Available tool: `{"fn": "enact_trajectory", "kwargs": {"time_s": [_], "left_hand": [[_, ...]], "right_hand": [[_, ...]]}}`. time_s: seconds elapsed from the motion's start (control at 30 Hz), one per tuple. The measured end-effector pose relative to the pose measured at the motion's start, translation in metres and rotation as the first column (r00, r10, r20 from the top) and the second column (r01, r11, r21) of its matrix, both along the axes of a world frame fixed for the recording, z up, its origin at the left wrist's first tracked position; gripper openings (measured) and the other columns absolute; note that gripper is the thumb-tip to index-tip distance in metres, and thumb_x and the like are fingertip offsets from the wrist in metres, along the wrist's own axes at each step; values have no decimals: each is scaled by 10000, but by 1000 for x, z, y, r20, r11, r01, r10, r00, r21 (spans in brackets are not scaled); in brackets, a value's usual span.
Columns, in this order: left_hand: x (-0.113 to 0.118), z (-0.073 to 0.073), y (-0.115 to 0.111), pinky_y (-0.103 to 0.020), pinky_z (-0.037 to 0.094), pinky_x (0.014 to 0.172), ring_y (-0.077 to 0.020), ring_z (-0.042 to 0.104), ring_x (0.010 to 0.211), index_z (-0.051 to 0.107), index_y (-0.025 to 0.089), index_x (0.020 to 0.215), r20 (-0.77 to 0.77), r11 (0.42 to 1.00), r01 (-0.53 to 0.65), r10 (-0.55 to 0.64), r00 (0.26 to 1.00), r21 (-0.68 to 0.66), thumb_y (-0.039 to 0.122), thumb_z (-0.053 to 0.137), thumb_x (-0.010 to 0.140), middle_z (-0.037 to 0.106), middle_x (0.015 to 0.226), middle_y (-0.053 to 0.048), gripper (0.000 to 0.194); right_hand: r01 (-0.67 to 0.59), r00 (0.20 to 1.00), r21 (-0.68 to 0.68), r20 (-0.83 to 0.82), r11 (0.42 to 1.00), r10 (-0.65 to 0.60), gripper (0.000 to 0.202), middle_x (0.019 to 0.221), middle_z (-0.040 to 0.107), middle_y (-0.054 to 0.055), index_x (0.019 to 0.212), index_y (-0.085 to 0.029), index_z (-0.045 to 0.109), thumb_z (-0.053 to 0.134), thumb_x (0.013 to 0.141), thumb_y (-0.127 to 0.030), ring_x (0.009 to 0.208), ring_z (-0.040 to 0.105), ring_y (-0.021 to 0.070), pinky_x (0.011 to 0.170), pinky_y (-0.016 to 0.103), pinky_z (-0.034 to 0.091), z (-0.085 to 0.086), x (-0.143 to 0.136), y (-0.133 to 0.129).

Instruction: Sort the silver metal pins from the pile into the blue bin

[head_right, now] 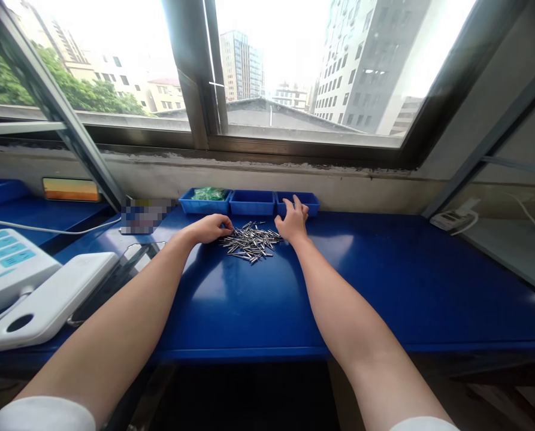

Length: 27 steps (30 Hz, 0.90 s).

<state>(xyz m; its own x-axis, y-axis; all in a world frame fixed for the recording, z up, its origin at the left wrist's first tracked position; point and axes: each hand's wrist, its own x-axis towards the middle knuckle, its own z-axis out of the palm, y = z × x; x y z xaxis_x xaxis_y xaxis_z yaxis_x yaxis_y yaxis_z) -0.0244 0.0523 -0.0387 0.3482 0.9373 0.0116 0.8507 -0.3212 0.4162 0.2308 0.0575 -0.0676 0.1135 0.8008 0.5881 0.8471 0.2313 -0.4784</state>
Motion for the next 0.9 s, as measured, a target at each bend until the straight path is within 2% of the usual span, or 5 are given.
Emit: {"fn": "enact_trajectory", "kwargs": {"time_s": [0.1, 0.23, 0.6, 0.7, 0.9], "left_hand": [[11, 3, -5, -238, 450, 652, -171, 596, 766, 639, 202, 843, 90, 990, 4, -16, 996, 139, 284, 550, 744, 673, 866, -28, 156], [30, 5, -11, -254, 457, 714, -165, 585, 767, 641, 177, 823, 148, 945, 82, -134, 980, 316, 212, 500, 748, 661, 829, -32, 164], [44, 4, -19, -243, 467, 829, -174, 612, 872, 694, 176, 918, 218, 935, 63, -147, 965, 349, 279, 488, 797, 682, 947, -44, 260], [46, 3, -18, -247, 465, 835, -178, 616, 866, 705, 168, 914, 209, 916, 16, -109, 972, 401, 290, 482, 810, 682, 935, -54, 274], [49, 2, -18, -237, 461, 835, -171, 617, 848, 705, 170, 924, 239, 903, -29, -82, 967, 428, 283, 497, 824, 686, 928, -50, 256]], "right_hand": [[-188, 982, 69, 18, 980, 187, 332, 1197, 580, 116, 1059, -165, 644, 549, 770, -298, 1113, 445, 287, 950, 452, 363, 7, -10, -9], [-532, 844, -18, 67, 847, 532, 219, 860, 689, 47, 852, -189, 689, 526, 832, -334, 847, 555, 183, 824, 317, 425, 12, -28, -21], [-518, 852, -80, -133, 851, 506, 238, 715, 680, -2, 810, -203, 713, 506, 835, -320, 697, 595, 138, 689, 251, 437, 13, -31, -25], [-538, 817, -41, -271, 842, 509, 259, 801, 705, 4, 969, -202, 705, 561, 793, -326, 734, 625, 141, 712, 251, 472, 13, -32, -25], [-621, 705, -29, -458, 783, 542, 291, 953, 718, 22, 977, -205, 719, 611, 743, -340, 895, 651, 188, 839, 308, 495, 15, -31, -25]]}}
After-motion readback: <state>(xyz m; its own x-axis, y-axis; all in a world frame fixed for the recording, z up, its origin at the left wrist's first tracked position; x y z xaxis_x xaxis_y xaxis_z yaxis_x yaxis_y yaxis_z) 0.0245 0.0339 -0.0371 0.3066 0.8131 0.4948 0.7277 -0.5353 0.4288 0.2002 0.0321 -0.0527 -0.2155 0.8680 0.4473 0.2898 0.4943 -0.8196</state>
